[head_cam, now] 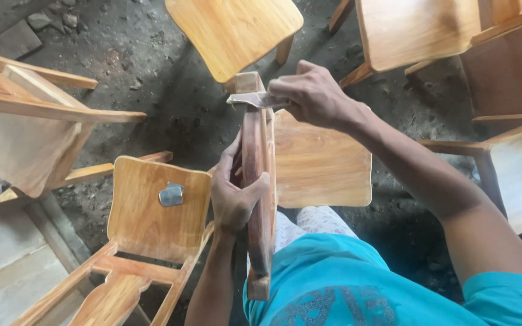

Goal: The person sands the backrest of a wooden chair using a piece of sandpaper. They hold the chair upright and rub the sandpaper along the curved edges and flat surfaces of the backrest, focusing on smoothing the wood.

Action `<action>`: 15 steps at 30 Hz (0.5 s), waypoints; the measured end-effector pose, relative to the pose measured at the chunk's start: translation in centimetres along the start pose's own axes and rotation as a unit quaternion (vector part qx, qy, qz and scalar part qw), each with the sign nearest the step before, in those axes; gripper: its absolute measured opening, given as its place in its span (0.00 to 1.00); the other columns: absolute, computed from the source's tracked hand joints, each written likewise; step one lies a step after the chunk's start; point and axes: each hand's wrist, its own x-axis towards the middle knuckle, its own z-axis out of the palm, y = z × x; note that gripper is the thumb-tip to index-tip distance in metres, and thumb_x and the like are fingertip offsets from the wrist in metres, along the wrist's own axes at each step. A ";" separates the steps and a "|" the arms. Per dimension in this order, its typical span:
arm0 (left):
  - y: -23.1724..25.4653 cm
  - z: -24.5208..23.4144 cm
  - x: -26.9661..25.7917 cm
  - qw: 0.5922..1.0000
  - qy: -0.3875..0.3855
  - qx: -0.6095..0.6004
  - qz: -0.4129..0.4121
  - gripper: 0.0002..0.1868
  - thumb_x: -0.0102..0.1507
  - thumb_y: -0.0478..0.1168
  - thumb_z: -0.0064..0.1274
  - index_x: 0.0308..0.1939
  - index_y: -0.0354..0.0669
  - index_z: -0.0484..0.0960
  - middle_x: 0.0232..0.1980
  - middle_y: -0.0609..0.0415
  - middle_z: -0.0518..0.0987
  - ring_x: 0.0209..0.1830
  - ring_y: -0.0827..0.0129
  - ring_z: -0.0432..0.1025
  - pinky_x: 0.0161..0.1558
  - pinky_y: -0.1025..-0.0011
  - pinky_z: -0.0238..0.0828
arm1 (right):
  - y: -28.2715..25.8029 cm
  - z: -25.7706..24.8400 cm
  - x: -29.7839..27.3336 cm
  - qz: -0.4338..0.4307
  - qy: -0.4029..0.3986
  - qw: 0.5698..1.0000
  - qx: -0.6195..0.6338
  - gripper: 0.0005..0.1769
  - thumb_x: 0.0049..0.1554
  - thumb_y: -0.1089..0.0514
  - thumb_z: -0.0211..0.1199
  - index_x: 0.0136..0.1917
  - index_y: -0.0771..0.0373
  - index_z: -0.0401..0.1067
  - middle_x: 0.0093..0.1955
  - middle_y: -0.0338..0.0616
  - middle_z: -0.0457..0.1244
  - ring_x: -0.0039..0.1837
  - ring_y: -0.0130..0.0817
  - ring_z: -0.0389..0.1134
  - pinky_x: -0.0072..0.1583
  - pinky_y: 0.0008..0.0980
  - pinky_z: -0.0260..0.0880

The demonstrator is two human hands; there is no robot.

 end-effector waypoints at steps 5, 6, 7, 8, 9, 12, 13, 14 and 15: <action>0.1 0.0 -0.3 0.999 0.003 0.006 -0.033 0.43 0.51 0.31 0.62 0.73 0.36 0.69 0.64 0.37 0.77 0.67 0.55 0.71 0.66 0.56 0.69 | -1.0 0.1 0.8 0.046 -0.023 0.996 0.070 0.12 0.61 0.63 0.60 0.42 0.54 0.59 0.33 0.36 0.59 0.36 0.48 0.64 0.46 0.38 0.60; 0.0 -0.1 -0.2 0.999 0.005 0.006 -0.034 0.43 0.51 0.31 0.61 0.72 0.35 0.68 0.64 0.35 0.76 0.66 0.52 0.71 0.66 0.54 0.69 | -0.4 0.1 0.0 0.073 -0.038 0.994 0.074 0.10 0.59 0.64 0.62 0.43 0.55 0.61 0.33 0.43 0.60 0.37 0.54 0.64 0.46 0.43 0.62; 0.0 -0.2 -0.1 0.999 0.006 0.006 -0.034 0.44 0.51 0.31 0.61 0.72 0.33 0.68 0.64 0.32 0.76 0.66 0.49 0.71 0.65 0.51 0.69 | 0.1 0.0 -0.7 0.099 -0.052 0.990 0.079 0.09 0.57 0.64 0.64 0.43 0.57 0.63 0.32 0.50 0.61 0.38 0.59 0.64 0.46 0.48 0.65; 0.2 -0.2 0.0 0.999 0.011 0.006 -0.034 0.44 0.51 0.31 0.61 0.72 0.33 0.68 0.64 0.32 0.76 0.66 0.49 0.71 0.65 0.51 0.69 | 0.1 0.2 -0.4 0.096 -0.054 0.991 0.081 0.09 0.57 0.64 0.64 0.43 0.57 0.63 0.32 0.50 0.61 0.38 0.59 0.64 0.46 0.48 0.65; 0.3 -0.1 0.1 0.999 0.013 0.009 -0.028 0.44 0.50 0.32 0.62 0.71 0.33 0.69 0.62 0.32 0.76 0.66 0.48 0.72 0.65 0.51 0.70 | 0.0 0.4 -0.2 0.078 -0.038 0.994 0.072 0.10 0.59 0.63 0.63 0.43 0.55 0.62 0.33 0.44 0.61 0.37 0.55 0.64 0.47 0.43 0.65; -0.2 -0.1 0.0 1.000 0.014 0.008 -0.022 0.43 0.49 0.31 0.62 0.71 0.32 0.70 0.62 0.33 0.77 0.65 0.50 0.72 0.63 0.53 0.71 | -1.1 1.5 0.5 0.047 -0.015 0.998 0.048 0.09 0.61 0.61 0.61 0.45 0.53 0.62 0.34 0.37 0.60 0.36 0.47 0.63 0.47 0.37 0.63; -0.3 -0.2 0.1 1.000 0.015 0.003 -0.016 0.43 0.50 0.30 0.62 0.71 0.33 0.70 0.62 0.34 0.77 0.65 0.53 0.72 0.63 0.54 0.72 | -1.5 1.7 0.8 0.030 -0.008 0.999 0.030 0.06 0.62 0.61 0.59 0.45 0.52 0.63 0.34 0.35 0.59 0.35 0.44 0.62 0.47 0.35 0.61; -0.3 -0.1 0.2 1.000 0.010 0.003 -0.014 0.43 0.50 0.30 0.62 0.71 0.33 0.70 0.62 0.34 0.77 0.65 0.53 0.72 0.63 0.54 0.72 | -1.0 1.3 -0.1 0.033 -0.005 0.999 0.026 0.06 0.62 0.61 0.59 0.45 0.52 0.63 0.34 0.35 0.59 0.35 0.44 0.62 0.47 0.35 0.61; -0.3 -0.1 0.3 1.000 0.009 0.006 -0.017 0.43 0.50 0.30 0.62 0.71 0.33 0.70 0.62 0.34 0.78 0.64 0.53 0.73 0.62 0.54 0.72 | -0.5 0.9 -0.8 0.051 -0.013 0.998 0.043 0.06 0.61 0.61 0.61 0.47 0.53 0.64 0.34 0.36 0.60 0.35 0.46 0.62 0.48 0.36 0.62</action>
